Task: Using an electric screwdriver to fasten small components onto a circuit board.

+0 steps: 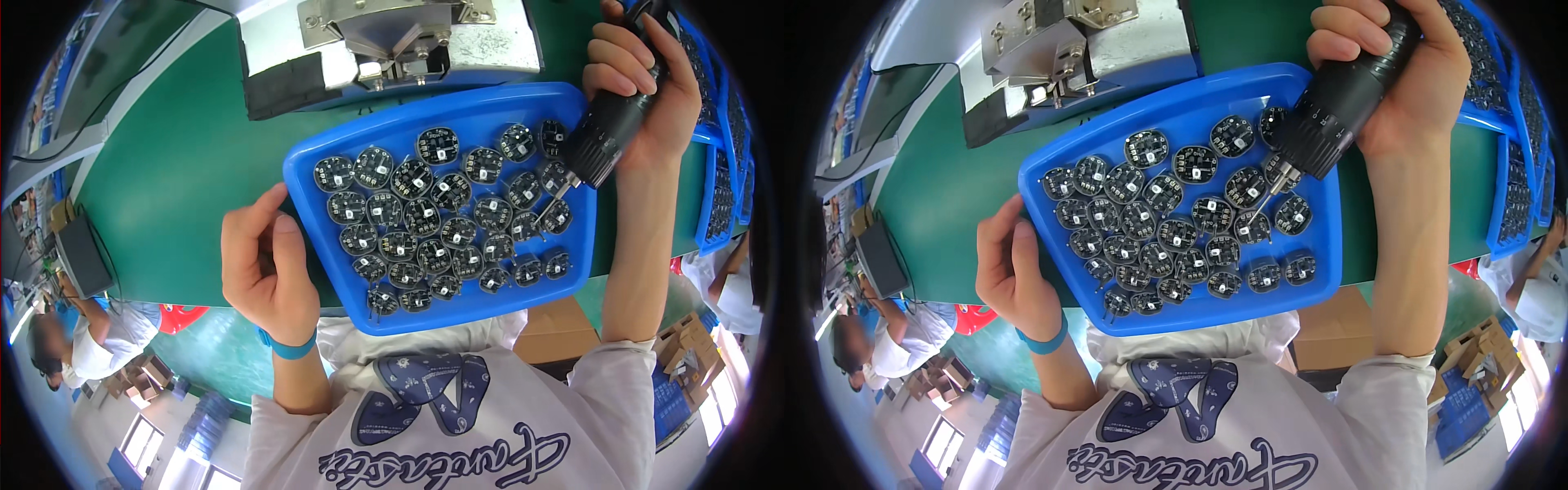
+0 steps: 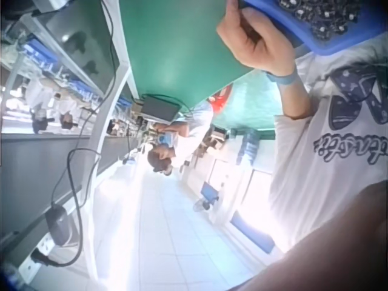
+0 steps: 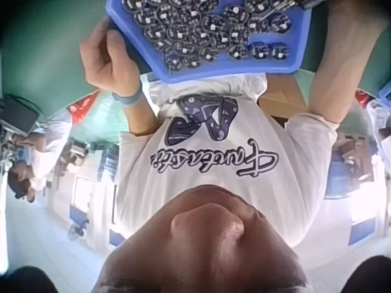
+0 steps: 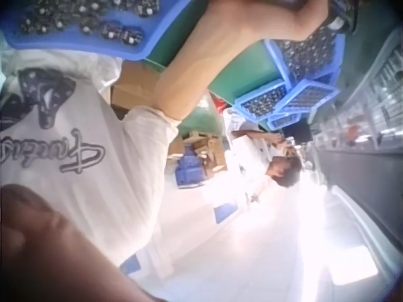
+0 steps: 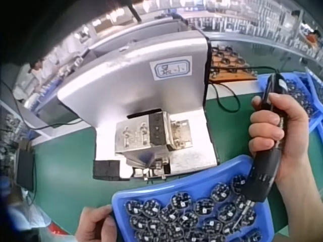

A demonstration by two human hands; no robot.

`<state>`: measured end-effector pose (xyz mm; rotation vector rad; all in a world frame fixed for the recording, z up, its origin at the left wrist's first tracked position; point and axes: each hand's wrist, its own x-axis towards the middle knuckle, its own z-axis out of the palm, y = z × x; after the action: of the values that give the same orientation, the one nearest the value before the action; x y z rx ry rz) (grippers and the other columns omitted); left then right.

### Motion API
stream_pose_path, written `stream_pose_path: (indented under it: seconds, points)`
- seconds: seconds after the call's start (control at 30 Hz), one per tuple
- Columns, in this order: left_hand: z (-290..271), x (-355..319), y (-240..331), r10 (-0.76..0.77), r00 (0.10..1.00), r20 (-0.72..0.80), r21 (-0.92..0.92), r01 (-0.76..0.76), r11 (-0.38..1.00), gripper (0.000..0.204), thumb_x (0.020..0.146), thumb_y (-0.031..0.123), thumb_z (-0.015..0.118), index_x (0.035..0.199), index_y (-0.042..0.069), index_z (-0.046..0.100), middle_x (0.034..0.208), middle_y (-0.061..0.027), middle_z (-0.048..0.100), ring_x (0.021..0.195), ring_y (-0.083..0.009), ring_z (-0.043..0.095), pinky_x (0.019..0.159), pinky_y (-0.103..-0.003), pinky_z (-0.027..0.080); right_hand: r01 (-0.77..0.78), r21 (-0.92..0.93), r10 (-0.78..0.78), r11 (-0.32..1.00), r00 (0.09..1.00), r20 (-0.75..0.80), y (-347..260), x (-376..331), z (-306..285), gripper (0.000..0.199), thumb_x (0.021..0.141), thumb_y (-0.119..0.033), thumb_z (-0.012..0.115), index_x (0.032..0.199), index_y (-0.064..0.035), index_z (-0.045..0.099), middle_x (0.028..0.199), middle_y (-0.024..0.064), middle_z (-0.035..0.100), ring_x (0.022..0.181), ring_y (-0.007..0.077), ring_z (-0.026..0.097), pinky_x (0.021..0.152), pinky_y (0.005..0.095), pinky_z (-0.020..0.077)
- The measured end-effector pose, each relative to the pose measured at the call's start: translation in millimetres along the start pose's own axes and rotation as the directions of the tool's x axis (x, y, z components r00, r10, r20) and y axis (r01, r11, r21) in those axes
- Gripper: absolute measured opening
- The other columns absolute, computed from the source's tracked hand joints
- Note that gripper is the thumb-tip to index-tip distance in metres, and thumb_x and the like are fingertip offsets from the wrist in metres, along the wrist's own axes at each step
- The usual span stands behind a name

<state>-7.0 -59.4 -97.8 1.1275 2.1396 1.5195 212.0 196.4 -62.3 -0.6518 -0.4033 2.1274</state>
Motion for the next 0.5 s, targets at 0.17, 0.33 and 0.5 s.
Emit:
stream_pose_path:
  seconds: [0.17, 0.33, 0.5]
  points:
    - [-1, 0, 1, 0.027, 1.0, 0.01, 0.023, -0.027, 0.999, 0.024, 0.096, -0.007, 0.058, 0.117, -0.006, 0.071, 0.099, -0.0024, 0.061, 0.074, -0.0041, 0.048, 0.063, -0.019, 0.037, -0.002, 0.044, 0.002, 0.999, 1.0, -0.008, -4, 1, 2, 0.027, 0.101, -0.027, 0.058, 0.107, -0.0012, 0.063, 0.066, -0.0058, 0.051, 0.049, 0.0067, 0.046, 0.049, 0.0265, 0.0434]
    - [2, -1, 0, 0.001, 1.0, -0.003, -0.006, -0.001, 1.0, 0.025, 0.095, -0.008, 0.058, 0.116, -0.005, 0.071, 0.098, -0.0021, 0.061, 0.074, -0.0041, 0.048, 0.062, -0.019, 0.036, 0.016, 0.019, -0.015, 1.0, 0.998, -0.054, -11, -4, 8, 0.025, 0.1, -0.027, 0.059, 0.105, -0.0021, 0.063, 0.065, -0.006, 0.051, 0.048, 0.0069, 0.046, 0.048, 0.0264, 0.0434]
    - [-1, 0, 3, -0.007, 1.0, -0.008, -0.002, 0.007, 1.0, 0.025, 0.095, -0.009, 0.058, 0.116, -0.005, 0.072, 0.099, -0.0025, 0.061, 0.073, -0.0039, 0.048, 0.062, -0.019, 0.036, 0.001, -0.114, -0.022, 0.993, 0.984, -0.179, -7, -2, 11, 0.023, 0.099, -0.026, 0.06, 0.102, -0.0033, 0.064, 0.064, -0.0058, 0.052, 0.047, 0.0071, 0.046, 0.045, 0.026, 0.0429]
